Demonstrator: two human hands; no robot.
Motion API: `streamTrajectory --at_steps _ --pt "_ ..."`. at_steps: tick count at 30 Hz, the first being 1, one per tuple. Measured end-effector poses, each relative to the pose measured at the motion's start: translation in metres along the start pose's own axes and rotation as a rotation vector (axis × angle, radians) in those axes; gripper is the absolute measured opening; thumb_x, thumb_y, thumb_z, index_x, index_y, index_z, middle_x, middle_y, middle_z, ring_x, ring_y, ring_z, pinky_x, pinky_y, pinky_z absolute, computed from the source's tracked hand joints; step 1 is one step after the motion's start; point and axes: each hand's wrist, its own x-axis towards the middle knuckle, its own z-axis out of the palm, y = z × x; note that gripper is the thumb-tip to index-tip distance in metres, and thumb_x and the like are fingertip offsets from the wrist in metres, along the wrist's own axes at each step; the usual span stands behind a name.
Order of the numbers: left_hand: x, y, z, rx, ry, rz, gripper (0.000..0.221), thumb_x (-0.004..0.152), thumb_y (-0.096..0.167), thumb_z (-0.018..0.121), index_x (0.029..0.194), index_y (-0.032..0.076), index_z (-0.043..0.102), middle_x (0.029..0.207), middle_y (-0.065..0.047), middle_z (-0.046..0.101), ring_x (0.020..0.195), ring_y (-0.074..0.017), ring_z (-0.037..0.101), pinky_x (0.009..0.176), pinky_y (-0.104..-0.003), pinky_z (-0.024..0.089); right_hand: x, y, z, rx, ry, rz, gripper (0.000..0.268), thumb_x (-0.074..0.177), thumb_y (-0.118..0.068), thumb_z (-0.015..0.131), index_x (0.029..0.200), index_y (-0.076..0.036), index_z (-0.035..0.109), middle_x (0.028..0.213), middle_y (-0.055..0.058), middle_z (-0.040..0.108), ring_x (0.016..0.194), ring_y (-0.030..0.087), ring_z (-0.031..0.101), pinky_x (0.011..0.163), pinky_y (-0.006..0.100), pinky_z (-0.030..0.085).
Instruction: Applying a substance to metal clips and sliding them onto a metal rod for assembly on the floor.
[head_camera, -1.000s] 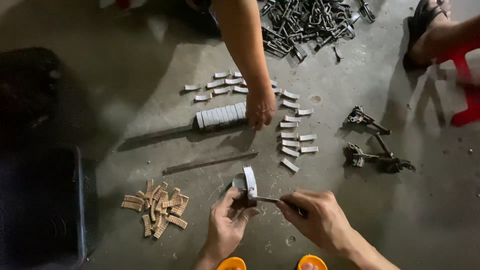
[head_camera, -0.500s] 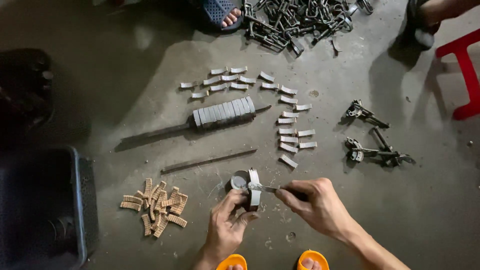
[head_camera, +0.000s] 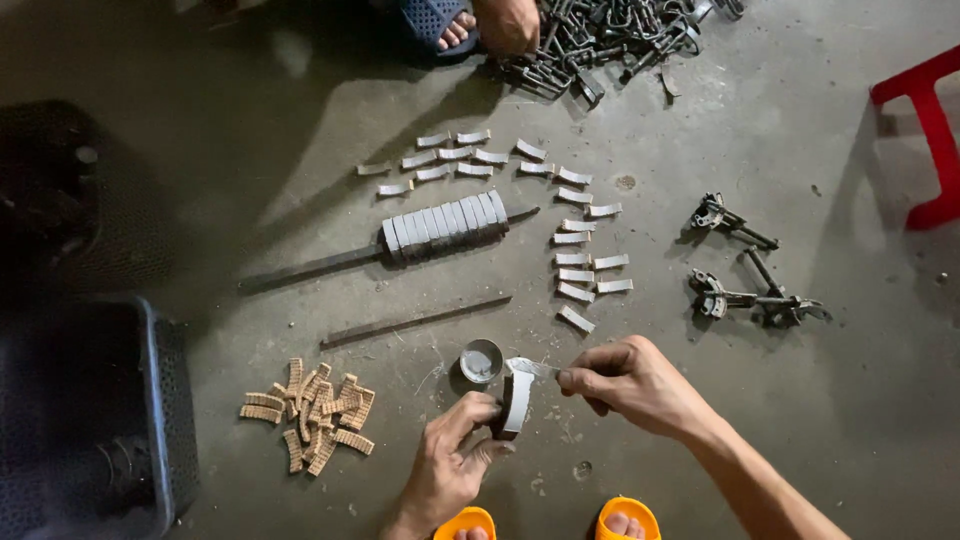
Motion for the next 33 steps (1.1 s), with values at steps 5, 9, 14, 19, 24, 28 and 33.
streamTrajectory --at_steps 5,9,14,19,24,28,33 --pt "0.003 0.005 0.001 -0.308 -0.017 -0.101 0.026 0.083 -0.007 0.072 0.105 -0.001 0.061 0.100 -0.009 0.068 0.083 -0.0190 0.068 0.075 -0.031 0.062 -0.005 0.000 0.002 0.128 0.075 -0.038 0.024 0.085 -0.017 0.079 0.080 0.004 0.089 0.051 0.010 0.066 0.042 0.014 0.049 0.039 0.029 0.037" --pt "-0.013 -0.039 0.011 -0.858 0.102 -0.268 0.039 0.088 -0.020 0.054 0.124 -0.006 0.057 0.108 -0.017 0.068 0.093 -0.0256 0.069 0.088 -0.037 0.065 -0.016 0.005 0.028 -0.186 0.453 -0.804 0.030 0.074 0.000 0.077 0.102 -0.009 0.079 0.070 -0.002 0.078 0.045 0.006 0.047 0.040 0.021 0.034" --pt "-0.006 -0.024 0.011 -0.873 0.149 -0.362 0.030 0.090 -0.017 0.058 0.117 -0.005 0.061 0.101 -0.014 0.069 0.088 -0.0206 0.067 0.085 -0.035 0.061 0.004 0.029 0.054 -0.559 0.584 -1.064 0.036 0.079 0.004 0.074 0.114 0.000 0.071 0.086 0.006 0.070 0.057 0.012 0.053 0.048 0.026 0.046" --pt "-0.008 -0.091 0.007 -0.932 0.369 -0.286 0.049 0.083 -0.022 0.058 0.125 0.001 0.067 0.111 -0.013 0.069 0.086 -0.0180 0.065 0.081 -0.034 0.065 0.032 0.042 0.047 -0.433 0.783 -0.706 0.032 0.081 0.007 0.077 0.111 -0.003 0.077 0.088 0.002 0.073 0.053 0.009 0.052 0.048 0.025 0.043" --pt "0.051 -0.170 -0.081 -0.098 0.649 -0.436 0.027 0.088 -0.008 0.071 0.114 -0.003 0.075 0.090 -0.013 0.081 0.074 -0.0194 0.076 0.068 -0.024 0.067 0.038 0.056 0.057 -0.274 0.656 -0.561 0.028 0.079 0.000 0.076 0.106 -0.004 0.078 0.065 -0.001 0.062 0.048 0.009 0.043 0.044 0.024 0.038" --pt "0.088 -0.283 -0.121 -0.246 0.770 -0.281 0.025 0.089 -0.006 0.066 0.113 -0.010 0.071 0.081 -0.013 0.075 0.068 -0.0187 0.071 0.064 -0.026 0.060 0.043 0.068 0.065 -0.239 0.580 -0.490 0.026 0.078 0.000 0.074 0.103 -0.004 0.078 0.069 -0.001 0.074 0.046 0.008 0.050 0.043 0.022 0.041" --pt "0.122 -0.264 -0.117 0.289 0.576 -0.614 0.037 0.093 0.004 0.067 0.128 0.002 0.058 0.101 -0.016 0.070 0.073 -0.0218 0.068 0.061 -0.035 0.059 0.055 0.086 0.070 -0.236 0.560 -0.263 0.027 0.073 -0.001 0.079 0.100 -0.006 0.082 0.078 0.004 0.085 0.051 0.010 0.070 0.044 0.023 0.054"
